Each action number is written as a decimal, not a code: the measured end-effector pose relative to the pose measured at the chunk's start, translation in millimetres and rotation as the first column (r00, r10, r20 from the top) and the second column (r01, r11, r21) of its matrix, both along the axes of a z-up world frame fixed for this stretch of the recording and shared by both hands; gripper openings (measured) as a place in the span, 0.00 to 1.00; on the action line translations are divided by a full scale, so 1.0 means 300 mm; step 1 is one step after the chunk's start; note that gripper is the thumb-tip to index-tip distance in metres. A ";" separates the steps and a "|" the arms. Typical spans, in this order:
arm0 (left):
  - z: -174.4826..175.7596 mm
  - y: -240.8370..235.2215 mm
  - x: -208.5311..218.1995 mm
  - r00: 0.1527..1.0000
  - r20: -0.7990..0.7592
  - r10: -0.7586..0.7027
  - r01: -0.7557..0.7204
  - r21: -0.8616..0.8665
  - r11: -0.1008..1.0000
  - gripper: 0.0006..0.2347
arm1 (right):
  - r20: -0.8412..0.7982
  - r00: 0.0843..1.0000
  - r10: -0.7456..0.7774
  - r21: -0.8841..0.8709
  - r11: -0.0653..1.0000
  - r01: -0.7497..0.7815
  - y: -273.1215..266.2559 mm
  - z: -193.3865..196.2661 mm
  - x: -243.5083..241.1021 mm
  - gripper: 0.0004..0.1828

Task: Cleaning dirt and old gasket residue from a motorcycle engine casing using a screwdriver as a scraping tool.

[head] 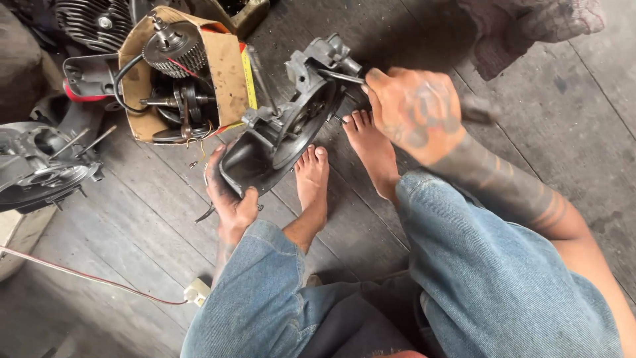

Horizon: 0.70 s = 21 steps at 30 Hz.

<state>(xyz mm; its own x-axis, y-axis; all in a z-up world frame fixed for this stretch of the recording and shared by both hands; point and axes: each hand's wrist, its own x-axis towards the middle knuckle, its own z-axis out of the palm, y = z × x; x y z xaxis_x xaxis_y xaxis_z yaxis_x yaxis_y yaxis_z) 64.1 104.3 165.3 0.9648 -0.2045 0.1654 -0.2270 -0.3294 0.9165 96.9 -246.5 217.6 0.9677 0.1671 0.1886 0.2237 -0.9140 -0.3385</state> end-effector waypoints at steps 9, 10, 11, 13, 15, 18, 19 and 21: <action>0.054 -0.077 0.015 0.983 0.176 -0.059 0.053 0.038 0.998 0.34 | 0.006 0.999 0.041 -0.022 0.999 -0.040 0.025 0.055 -0.032 0.08; 0.048 -0.069 0.000 0.987 0.157 -0.038 0.028 0.064 0.998 0.35 | 0.004 0.999 0.050 -0.027 0.998 -0.050 0.030 0.054 -0.013 0.08; 0.039 -0.063 0.002 0.989 0.146 -0.023 0.010 0.090 0.996 0.35 | 0.010 0.999 0.052 -0.033 0.998 -0.052 0.033 0.052 0.015 0.08; 0.024 -0.047 0.017 0.988 0.152 -0.021 0.009 0.075 0.997 0.35 | 0.011 0.998 0.055 -0.032 0.998 -0.054 -0.037 0.034 0.026 0.08; 0.019 -0.035 0.011 0.988 0.155 -0.012 0.003 0.059 0.998 0.34 | 0.009 0.998 0.063 -0.034 0.997 -0.063 -0.075 0.022 0.039 0.09; 0.028 -0.056 0.006 0.987 0.155 -0.036 0.022 0.091 0.996 0.34 | 0.006 0.997 0.081 -0.047 0.996 -0.081 -0.071 0.030 0.047 0.09; 0.040 -0.071 0.014 0.988 0.153 -0.022 0.011 0.076 0.997 0.34 | 0.001 0.996 0.090 -0.047 0.995 -0.090 -0.046 0.040 0.031 0.09; 0.054 -0.085 0.020 0.988 0.156 -0.009 -0.001 0.062 0.998 0.34 | 0.000 0.995 0.099 -0.044 0.994 -0.098 -0.037 0.048 0.017 0.09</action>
